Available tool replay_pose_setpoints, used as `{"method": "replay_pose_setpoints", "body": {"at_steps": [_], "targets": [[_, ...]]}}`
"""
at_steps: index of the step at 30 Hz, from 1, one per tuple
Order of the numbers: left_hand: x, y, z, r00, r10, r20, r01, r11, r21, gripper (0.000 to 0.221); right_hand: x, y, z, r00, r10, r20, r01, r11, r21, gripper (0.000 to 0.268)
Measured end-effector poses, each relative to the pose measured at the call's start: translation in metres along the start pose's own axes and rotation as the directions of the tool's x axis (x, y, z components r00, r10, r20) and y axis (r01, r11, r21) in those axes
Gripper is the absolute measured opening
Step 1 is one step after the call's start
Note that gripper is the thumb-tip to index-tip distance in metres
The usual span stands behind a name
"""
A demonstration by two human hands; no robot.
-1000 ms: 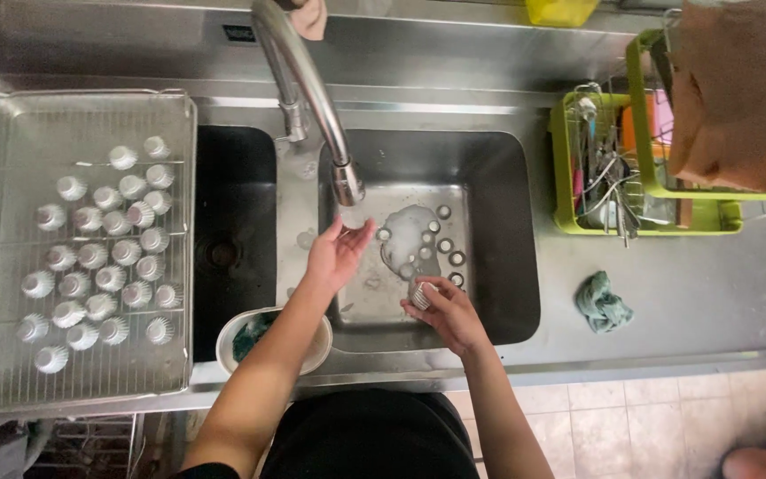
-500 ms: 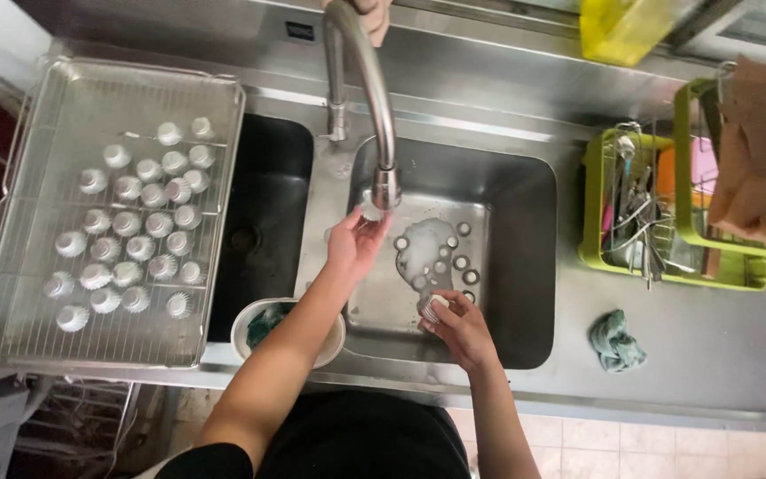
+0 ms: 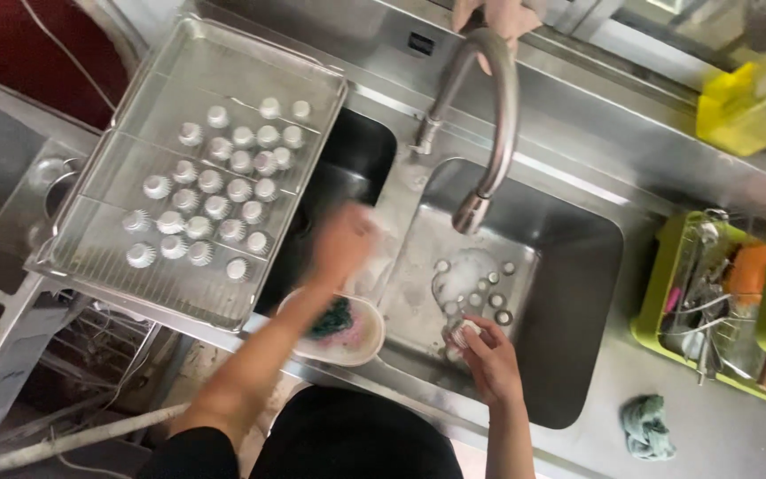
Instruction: Washing and rinsing small metal tart or muffin molds in a sink.
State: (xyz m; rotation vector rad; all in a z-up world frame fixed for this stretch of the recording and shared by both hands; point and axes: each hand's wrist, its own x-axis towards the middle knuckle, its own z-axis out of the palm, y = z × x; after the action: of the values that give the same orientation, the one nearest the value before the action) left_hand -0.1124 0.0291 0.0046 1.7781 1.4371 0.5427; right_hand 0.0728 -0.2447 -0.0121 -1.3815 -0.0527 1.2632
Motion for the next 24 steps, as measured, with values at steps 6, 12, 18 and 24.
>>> {"method": "replay_pose_setpoints", "body": {"at_steps": [6, 12, 18, 24], "targets": [[0.149, -0.192, -0.175, 0.706, 0.027, -0.708, 0.28, 0.907, 0.313, 0.058, 0.004, 0.004, 0.004, 0.997, 0.04, -0.063, -0.036, 0.997, 0.067, 0.037], [0.159, -0.211, -0.209, 0.888, -0.301, -0.347, 0.355, 0.929, 0.101, 0.041, 0.01, 0.0, 0.025, 1.0, 0.021, -0.014, -0.02, 0.999, 0.041, 0.042], [0.02, -0.029, -0.062, 0.879, 0.091, 0.467, 0.064, 0.95, -0.306, 0.037, 0.029, -0.008, 0.046, 0.993, 0.029, 0.111, -0.042, 0.992, 0.122, 0.05], [-0.066, 0.038, 0.017, 0.617, 0.634, 0.467, -0.386, 0.761, -0.522, 0.067, 0.037, -0.005, 0.042, 0.966, -0.055, 0.251, 0.01, 0.984, 0.177, 0.047]]}}
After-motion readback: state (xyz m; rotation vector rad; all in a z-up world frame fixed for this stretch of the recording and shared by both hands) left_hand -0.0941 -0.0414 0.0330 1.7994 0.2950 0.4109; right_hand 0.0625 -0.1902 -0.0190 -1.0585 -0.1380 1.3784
